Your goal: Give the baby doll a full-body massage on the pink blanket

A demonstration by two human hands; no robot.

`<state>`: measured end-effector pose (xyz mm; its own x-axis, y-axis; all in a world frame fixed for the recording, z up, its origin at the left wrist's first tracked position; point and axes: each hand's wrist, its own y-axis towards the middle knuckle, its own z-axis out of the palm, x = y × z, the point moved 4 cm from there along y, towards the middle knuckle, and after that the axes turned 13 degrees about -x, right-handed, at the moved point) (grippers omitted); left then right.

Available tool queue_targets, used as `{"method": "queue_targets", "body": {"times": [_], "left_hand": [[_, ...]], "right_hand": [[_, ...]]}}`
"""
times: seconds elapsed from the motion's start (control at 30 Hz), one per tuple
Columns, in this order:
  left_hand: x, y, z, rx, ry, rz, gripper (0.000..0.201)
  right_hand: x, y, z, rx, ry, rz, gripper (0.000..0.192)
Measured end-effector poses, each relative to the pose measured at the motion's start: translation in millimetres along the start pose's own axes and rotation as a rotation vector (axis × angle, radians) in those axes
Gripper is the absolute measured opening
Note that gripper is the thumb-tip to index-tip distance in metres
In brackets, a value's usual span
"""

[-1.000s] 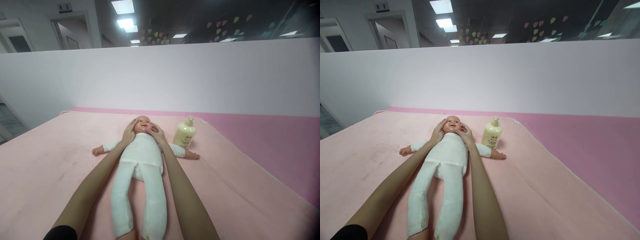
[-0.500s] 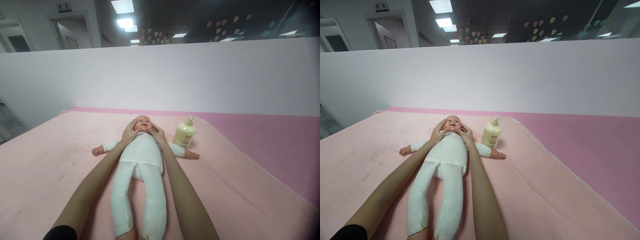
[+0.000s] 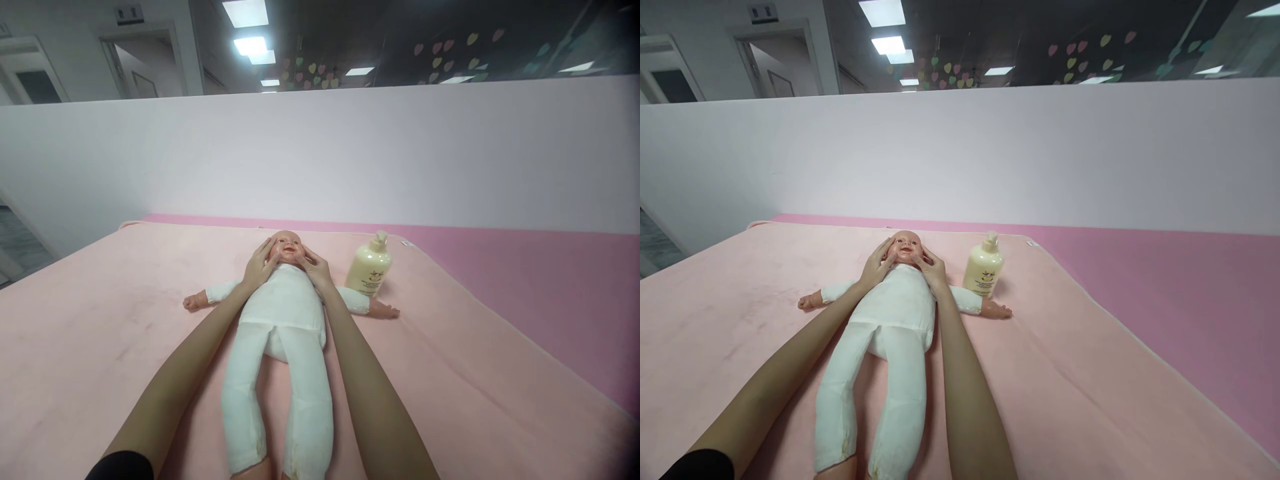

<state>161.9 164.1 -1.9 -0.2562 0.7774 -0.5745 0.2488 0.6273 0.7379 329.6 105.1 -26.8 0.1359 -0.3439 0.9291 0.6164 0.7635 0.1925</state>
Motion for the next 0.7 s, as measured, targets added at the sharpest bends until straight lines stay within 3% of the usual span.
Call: {"method": "queue_targets", "body": {"times": [0.27, 0.4, 0.53, 0.57, 0.63, 0.7], "left_hand": [[3.4, 1.1, 1.3, -0.017, -0.01, 0.006, 0.053], [11.3, 2.9, 3.0, -0.059, -0.081, -0.009, 0.054], [15.8, 8.7, 1.1, -0.096, -0.129, -0.082, 0.054], [12.8, 11.4, -1.6, -0.113, -0.112, -0.086, 0.053], [-1.2, 17.3, -9.8, -0.169, -0.055, -0.07, 0.051], [-25.5, 22.2, -19.0, -0.246, -0.054, -0.052, 0.047]], "right_hand": [[0.4, 2.3, 1.5, 0.03, -0.055, -0.088, 0.07], [10.3, 5.8, -0.5, -0.014, -0.279, -0.205, 0.057], [47.4, 0.7, 1.3, 0.041, -0.685, -0.351, 0.029], [60.0, -2.3, 2.4, 0.066, -0.78, -0.362, 0.031], [88.3, -10.0, 4.7, 0.099, -0.936, -0.395, 0.036], [120.1, -18.6, 6.2, 0.088, -0.928, -0.471, 0.037]]}}
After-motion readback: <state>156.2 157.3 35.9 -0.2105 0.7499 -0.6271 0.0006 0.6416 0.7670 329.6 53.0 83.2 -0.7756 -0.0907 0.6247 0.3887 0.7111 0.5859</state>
